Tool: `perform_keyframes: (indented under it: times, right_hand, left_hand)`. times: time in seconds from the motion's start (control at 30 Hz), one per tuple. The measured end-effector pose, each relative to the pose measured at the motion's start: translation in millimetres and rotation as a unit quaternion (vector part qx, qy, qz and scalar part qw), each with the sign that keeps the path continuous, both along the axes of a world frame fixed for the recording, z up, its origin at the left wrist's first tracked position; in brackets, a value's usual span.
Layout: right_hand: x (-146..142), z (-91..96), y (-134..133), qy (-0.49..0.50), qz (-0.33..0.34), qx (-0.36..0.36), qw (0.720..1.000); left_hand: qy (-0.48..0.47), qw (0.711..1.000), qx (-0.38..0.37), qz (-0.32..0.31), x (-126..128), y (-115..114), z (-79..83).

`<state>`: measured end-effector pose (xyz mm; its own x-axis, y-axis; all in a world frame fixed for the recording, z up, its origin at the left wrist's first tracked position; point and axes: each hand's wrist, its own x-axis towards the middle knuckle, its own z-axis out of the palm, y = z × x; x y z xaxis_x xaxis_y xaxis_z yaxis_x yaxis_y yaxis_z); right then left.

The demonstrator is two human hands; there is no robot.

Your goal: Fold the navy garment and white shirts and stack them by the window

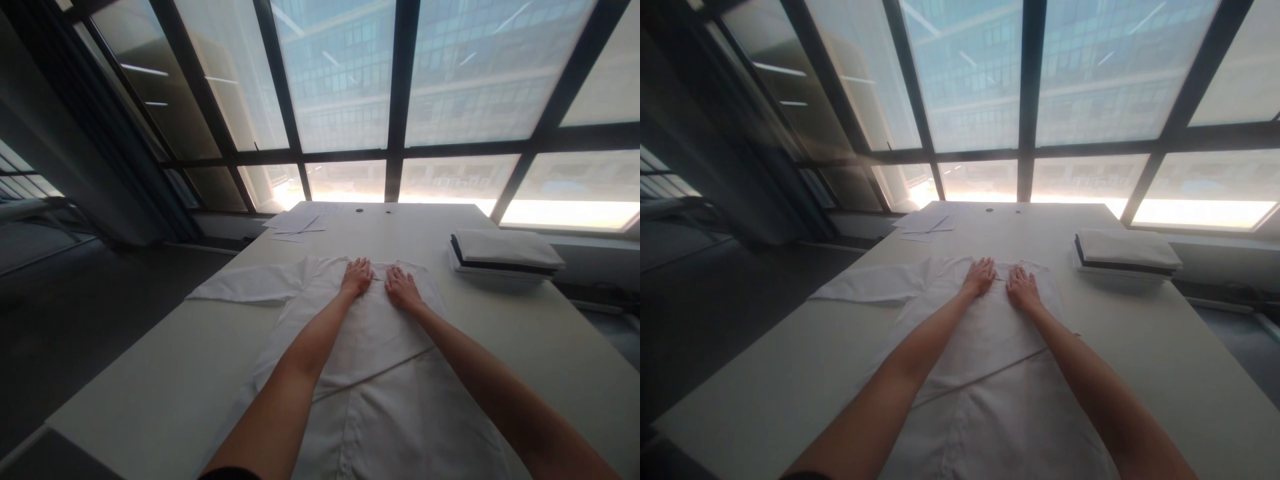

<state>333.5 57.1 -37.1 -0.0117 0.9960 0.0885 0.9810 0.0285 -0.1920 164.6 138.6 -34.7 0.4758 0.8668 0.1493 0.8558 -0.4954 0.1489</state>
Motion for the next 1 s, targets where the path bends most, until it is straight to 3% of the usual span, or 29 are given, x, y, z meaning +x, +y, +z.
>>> perform_keyframes:
  times: [0.27, 0.5, 1.0]
  right_hand:
    - [-8, -1.0, -16, 0.002, -0.025, -0.001, 1.000]
    - [-9, 0.2, -15, 0.006, -0.027, 0.002, 1.000]
    - [-8, -8.7, -14, -0.004, -0.024, 0.020, 0.999]
  left_hand:
    - [0.022, 0.999, -0.047, -0.017, -4, 5, 2.0]
    - [0.049, 0.997, -0.067, 0.002, -63, -5, 7.6]
    - [0.092, 0.994, -0.063, -0.004, -169, -92, 10.6]
